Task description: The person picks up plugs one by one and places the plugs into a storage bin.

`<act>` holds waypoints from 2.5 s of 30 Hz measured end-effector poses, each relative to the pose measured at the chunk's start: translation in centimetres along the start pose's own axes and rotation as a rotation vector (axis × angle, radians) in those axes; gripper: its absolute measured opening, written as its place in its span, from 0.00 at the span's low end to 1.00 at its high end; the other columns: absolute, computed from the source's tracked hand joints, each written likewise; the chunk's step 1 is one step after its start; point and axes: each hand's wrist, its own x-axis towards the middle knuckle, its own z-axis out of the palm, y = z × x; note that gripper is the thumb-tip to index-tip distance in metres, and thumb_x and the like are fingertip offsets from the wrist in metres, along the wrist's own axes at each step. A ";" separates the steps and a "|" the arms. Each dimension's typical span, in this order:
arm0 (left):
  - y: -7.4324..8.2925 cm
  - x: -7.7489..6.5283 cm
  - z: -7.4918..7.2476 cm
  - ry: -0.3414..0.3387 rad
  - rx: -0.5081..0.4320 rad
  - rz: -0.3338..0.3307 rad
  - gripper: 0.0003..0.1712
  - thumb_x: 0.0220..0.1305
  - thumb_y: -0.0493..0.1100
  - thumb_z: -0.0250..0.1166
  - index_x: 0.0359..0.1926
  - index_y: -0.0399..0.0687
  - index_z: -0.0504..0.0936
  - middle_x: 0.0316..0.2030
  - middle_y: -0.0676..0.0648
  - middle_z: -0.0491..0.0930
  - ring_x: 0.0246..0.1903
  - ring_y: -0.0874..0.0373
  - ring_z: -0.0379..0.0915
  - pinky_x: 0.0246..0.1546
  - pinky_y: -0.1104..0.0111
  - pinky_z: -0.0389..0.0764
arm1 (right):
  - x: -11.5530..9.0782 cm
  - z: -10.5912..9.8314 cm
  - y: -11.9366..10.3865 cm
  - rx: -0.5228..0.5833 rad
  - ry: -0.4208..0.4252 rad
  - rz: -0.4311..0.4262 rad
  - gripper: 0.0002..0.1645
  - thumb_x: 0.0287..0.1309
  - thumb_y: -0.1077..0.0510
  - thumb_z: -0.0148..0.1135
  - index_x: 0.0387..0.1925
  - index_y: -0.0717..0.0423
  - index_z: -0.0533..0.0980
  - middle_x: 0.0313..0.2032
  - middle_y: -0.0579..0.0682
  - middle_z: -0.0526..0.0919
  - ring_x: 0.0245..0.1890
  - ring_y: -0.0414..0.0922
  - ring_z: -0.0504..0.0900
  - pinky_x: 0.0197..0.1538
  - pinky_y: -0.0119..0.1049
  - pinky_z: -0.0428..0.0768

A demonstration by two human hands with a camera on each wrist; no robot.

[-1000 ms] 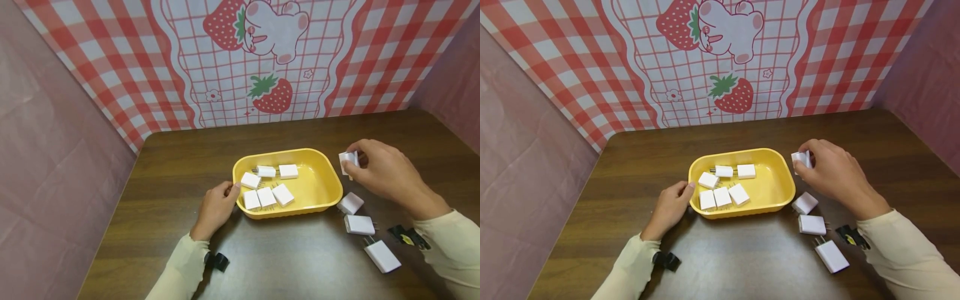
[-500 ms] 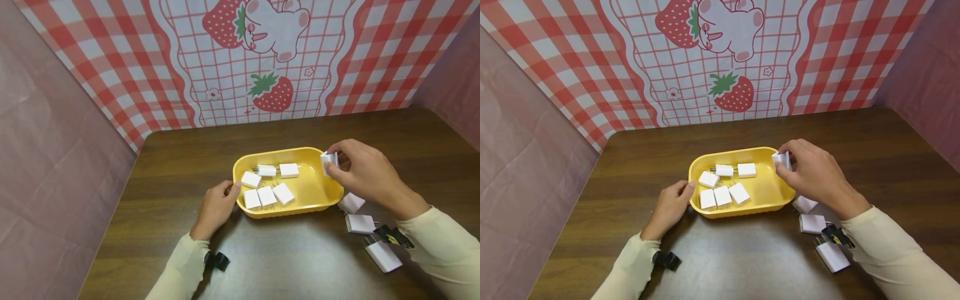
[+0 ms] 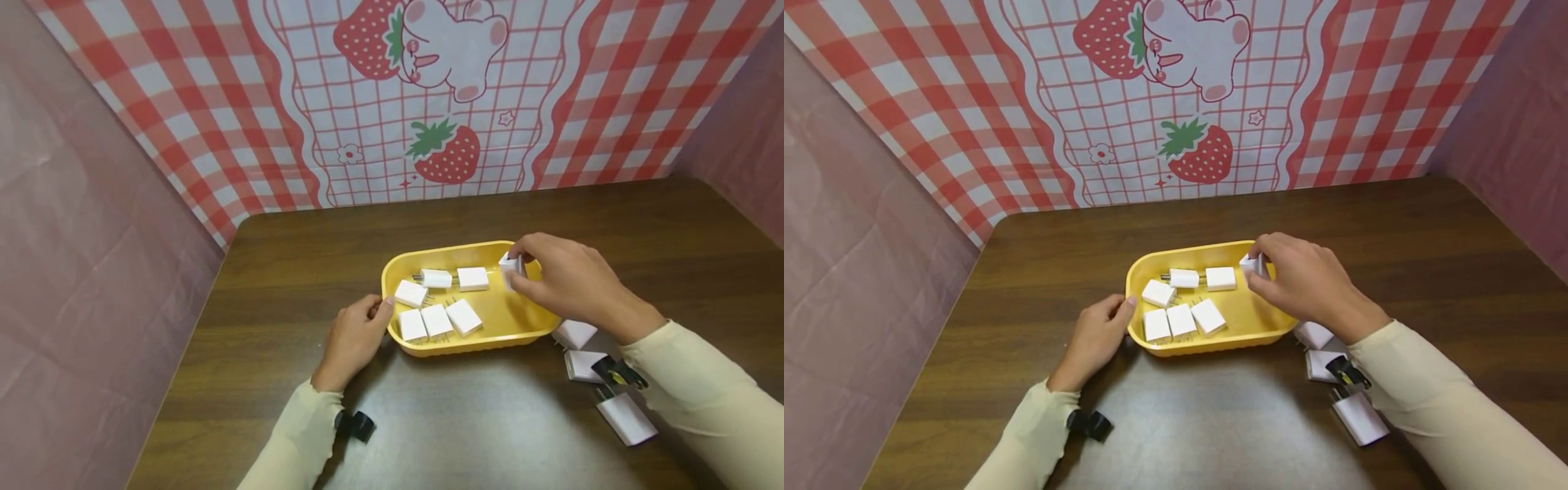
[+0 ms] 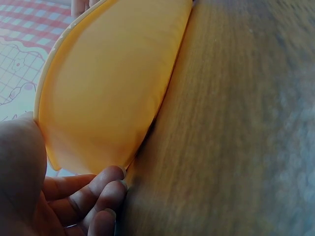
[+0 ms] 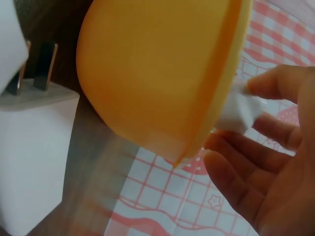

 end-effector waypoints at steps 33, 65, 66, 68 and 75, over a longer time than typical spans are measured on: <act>0.0 0.1 -0.1 -0.009 -0.005 0.001 0.23 0.72 0.62 0.54 0.48 0.52 0.84 0.28 0.53 0.77 0.29 0.57 0.72 0.29 0.63 0.72 | 3.1 2.0 0.7 -0.085 -0.253 0.066 0.22 0.59 0.50 0.68 0.52 0.54 0.81 0.40 0.51 0.85 0.27 0.45 0.75 0.29 0.39 0.74; 0.0 -0.1 0.0 -0.021 -0.017 -0.005 0.26 0.72 0.63 0.53 0.51 0.51 0.84 0.30 0.53 0.78 0.30 0.56 0.73 0.31 0.63 0.73 | -3.1 -2.3 1.6 -0.071 -0.019 0.063 0.22 0.57 0.50 0.72 0.51 0.52 0.81 0.44 0.52 0.84 0.34 0.47 0.83 0.28 0.42 0.80; 0.0 -0.1 0.0 -0.021 -0.019 -0.005 0.26 0.72 0.64 0.53 0.51 0.51 0.84 0.30 0.53 0.78 0.30 0.56 0.73 0.30 0.63 0.73 | -3.5 -2.4 1.7 -0.079 -0.005 0.064 0.21 0.56 0.50 0.72 0.50 0.52 0.81 0.44 0.51 0.84 0.34 0.47 0.83 0.27 0.43 0.79; 0.0 -0.1 0.0 -0.017 -0.022 -0.006 0.26 0.72 0.64 0.53 0.51 0.51 0.84 0.30 0.53 0.78 0.30 0.56 0.73 0.30 0.63 0.73 | -4.2 -2.5 2.0 -0.098 0.027 0.060 0.20 0.55 0.51 0.72 0.49 0.50 0.81 0.42 0.50 0.84 0.33 0.47 0.84 0.26 0.44 0.78; 0.0 0.0 -0.1 0.000 -0.021 0.004 0.25 0.72 0.63 0.53 0.50 0.52 0.85 0.29 0.54 0.78 0.30 0.56 0.73 0.31 0.63 0.73 | -6.5 -2.3 2.6 -0.137 0.048 0.107 0.19 0.53 0.49 0.74 0.46 0.50 0.82 0.37 0.48 0.85 0.30 0.46 0.84 0.24 0.48 0.76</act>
